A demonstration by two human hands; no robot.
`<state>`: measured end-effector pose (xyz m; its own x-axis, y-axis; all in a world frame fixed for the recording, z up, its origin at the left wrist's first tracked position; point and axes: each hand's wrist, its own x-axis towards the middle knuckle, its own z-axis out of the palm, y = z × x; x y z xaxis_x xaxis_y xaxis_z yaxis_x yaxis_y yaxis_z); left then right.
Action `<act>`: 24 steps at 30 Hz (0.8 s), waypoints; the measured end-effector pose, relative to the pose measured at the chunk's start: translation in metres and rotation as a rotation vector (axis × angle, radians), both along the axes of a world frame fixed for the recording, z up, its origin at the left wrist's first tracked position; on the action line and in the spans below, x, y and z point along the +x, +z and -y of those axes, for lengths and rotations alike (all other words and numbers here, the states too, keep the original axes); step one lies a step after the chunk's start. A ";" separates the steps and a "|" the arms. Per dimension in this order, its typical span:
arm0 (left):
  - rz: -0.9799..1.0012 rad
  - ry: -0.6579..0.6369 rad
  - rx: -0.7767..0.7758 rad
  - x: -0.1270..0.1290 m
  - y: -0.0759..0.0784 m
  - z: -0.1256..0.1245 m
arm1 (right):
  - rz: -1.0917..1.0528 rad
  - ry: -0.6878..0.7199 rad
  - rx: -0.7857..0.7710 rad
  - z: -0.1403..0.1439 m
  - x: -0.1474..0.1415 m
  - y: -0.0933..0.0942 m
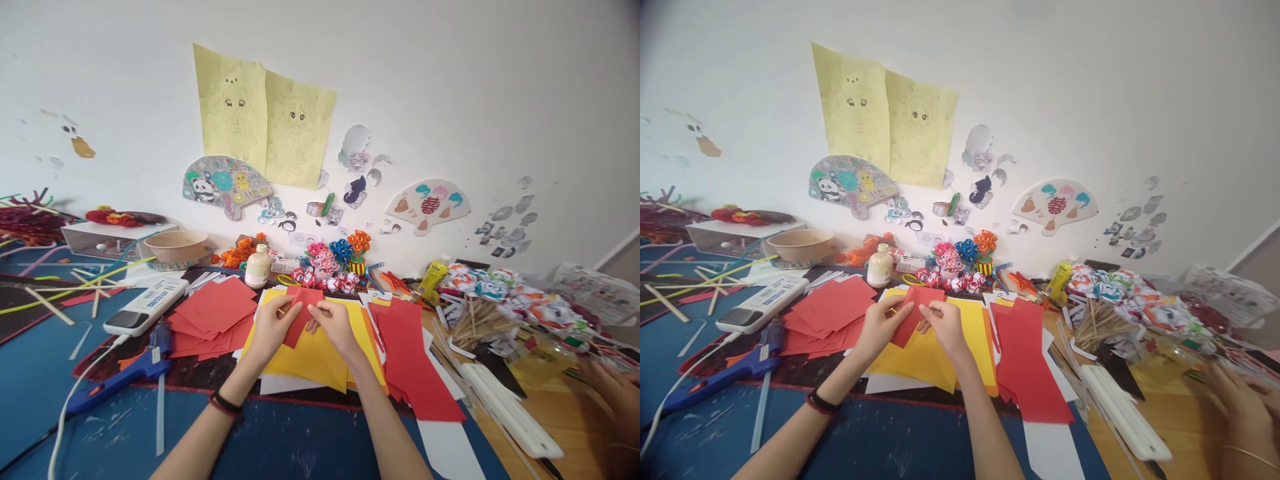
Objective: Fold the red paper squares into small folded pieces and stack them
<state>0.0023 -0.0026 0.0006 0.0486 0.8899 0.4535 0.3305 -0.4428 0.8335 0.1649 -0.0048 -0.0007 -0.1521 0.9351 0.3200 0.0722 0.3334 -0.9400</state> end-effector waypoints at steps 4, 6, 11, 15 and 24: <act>0.003 0.005 0.006 0.000 0.000 0.000 | -0.023 0.024 -0.003 0.001 0.000 0.001; 0.001 0.006 0.011 0.000 0.000 0.000 | -0.024 0.027 -0.007 0.002 0.000 0.000; -0.015 0.011 0.015 0.000 0.002 0.001 | -0.023 0.030 -0.020 0.001 0.000 -0.001; -0.027 0.013 0.025 -0.001 0.002 0.001 | -0.004 0.020 -0.024 0.000 -0.001 -0.002; -0.052 0.022 0.036 0.000 0.001 0.000 | 0.013 0.001 -0.019 0.002 -0.002 0.001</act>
<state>0.0022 -0.0027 0.0017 0.0535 0.8743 0.4824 0.3825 -0.4641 0.7989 0.1633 -0.0068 0.0001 -0.1571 0.9407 0.3006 0.0837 0.3159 -0.9451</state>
